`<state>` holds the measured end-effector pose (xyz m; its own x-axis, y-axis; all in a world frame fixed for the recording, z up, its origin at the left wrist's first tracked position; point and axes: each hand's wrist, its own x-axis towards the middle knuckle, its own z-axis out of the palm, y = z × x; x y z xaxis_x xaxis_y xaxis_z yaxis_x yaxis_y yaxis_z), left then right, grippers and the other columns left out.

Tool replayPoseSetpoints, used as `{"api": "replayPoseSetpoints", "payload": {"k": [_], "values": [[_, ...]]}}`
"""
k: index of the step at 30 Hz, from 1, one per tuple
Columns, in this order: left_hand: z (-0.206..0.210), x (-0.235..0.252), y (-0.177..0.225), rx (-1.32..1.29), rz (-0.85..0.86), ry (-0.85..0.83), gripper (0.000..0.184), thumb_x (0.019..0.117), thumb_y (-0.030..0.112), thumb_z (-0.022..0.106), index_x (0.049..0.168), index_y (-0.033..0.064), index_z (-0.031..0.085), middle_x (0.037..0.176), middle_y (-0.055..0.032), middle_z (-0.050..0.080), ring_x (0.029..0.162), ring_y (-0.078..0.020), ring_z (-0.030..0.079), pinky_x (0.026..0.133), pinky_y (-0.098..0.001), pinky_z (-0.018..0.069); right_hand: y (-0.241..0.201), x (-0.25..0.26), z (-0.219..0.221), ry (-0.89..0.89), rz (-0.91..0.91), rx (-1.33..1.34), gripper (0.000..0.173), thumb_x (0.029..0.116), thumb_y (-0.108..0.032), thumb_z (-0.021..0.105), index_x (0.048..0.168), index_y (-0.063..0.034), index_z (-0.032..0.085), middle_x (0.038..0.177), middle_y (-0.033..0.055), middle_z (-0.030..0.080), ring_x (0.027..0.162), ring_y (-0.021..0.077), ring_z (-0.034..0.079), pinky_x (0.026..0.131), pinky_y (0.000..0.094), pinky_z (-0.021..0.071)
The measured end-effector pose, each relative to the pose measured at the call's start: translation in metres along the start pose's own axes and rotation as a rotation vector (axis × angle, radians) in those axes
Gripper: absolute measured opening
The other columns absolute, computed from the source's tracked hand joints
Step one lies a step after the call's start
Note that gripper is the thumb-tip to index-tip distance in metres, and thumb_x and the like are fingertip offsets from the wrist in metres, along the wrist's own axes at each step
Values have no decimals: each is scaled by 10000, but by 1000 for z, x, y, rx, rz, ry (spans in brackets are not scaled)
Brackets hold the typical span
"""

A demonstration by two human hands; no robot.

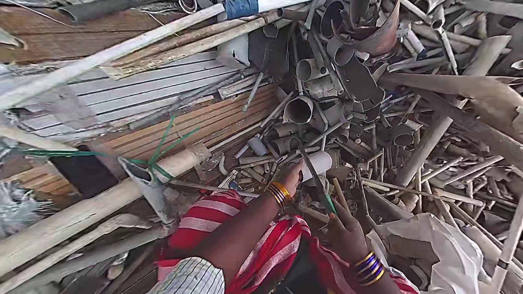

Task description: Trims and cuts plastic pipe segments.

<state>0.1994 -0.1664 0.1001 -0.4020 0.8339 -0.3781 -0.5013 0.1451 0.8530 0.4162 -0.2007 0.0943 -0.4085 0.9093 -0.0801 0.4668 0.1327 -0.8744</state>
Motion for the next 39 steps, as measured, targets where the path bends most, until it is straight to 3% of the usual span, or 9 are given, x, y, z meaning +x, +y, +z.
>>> {"api": "replayPoseSetpoints", "payload": {"k": [4, 8, 13, 18, 22, 27, 32, 37, 39], "values": [[2, -1, 4, -118, -55, -42, 366, 1112, 245, 426, 1317, -44, 519, 1199, -194, 609, 1045, -220, 621, 900, -366, 522, 1, 14, -16, 157, 180, 136, 425, 1074, -134, 482, 1478, -5, 487, 717, 43, 573, 413, 65, 414, 379, 245, 377], [2, 6, 5, -95, -16, -15, 364, 1106, 246, 451, 1296, -56, 522, 1221, -193, 571, 1066, -216, 574, 932, -366, 492, -10, -4, -8, -51, 43, 87, 489, 1013, -188, 493, 1462, 6, 512, 756, -8, 636, 496, 16, 489, 453, 201, 421], [1, 5, 6, -108, 1, -69, 359, 1106, 216, 448, 1324, -65, 499, 1277, -213, 580, 1125, -222, 602, 967, -372, 507, -6, 10, -17, 121, 228, 265, 416, 1082, -109, 447, 1479, 12, 467, 664, 29, 584, 354, 35, 370, 323, 205, 335], [-3, 11, 5, -29, 43, -28, 326, 1089, 221, 497, 1256, -56, 539, 1143, -160, 592, 995, -178, 577, 890, -342, 493, -15, -9, -9, -103, 90, 269, 480, 1007, -159, 474, 1446, 33, 492, 694, -46, 614, 419, -17, 425, 370, 157, 359], [-1, 3, 12, -167, -10, -50, 364, 1100, 222, 467, 1318, -66, 502, 1188, -205, 625, 1039, -213, 643, 915, -355, 536, -10, 4, -15, 91, 218, 362, 398, 1083, -100, 418, 1459, 22, 466, 651, 3, 600, 347, 7, 363, 311, 173, 315], [0, 3, 16, -390, -67, 19, 317, 1093, 232, 478, 1297, -6, 522, 1098, -145, 634, 957, -186, 645, 849, -330, 545, -11, -12, 1, -74, 52, 291, 475, 1015, -157, 462, 1443, 46, 490, 695, -34, 618, 427, -6, 434, 385, 168, 374], [1, -3, 21, -440, -77, 2, 332, 1102, 233, 449, 1306, -20, 518, 1092, -162, 663, 958, -195, 676, 857, -330, 560, -11, -2, -6, 90, 176, 376, 425, 1081, -126, 412, 1476, 25, 451, 668, 11, 582, 357, 31, 382, 315, 198, 343], [-3, 4, 17, -283, -30, 35, 316, 1092, 222, 483, 1287, -22, 531, 1119, -149, 615, 972, -180, 616, 867, -328, 519, -9, -13, 3, -4, -17, 105, 486, 1001, -193, 503, 1427, 40, 529, 787, -14, 660, 535, -18, 514, 495, 172, 443], [-4, 2, 15, -103, 26, -37, 295, 1088, 169, 491, 1266, -65, 523, 1183, -186, 610, 1042, -196, 618, 920, -345, 516, -5, -2, -8, 92, 21, 44, 454, 1022, -156, 511, 1429, 43, 528, 749, 23, 638, 462, 16, 459, 427, 207, 398]]}}
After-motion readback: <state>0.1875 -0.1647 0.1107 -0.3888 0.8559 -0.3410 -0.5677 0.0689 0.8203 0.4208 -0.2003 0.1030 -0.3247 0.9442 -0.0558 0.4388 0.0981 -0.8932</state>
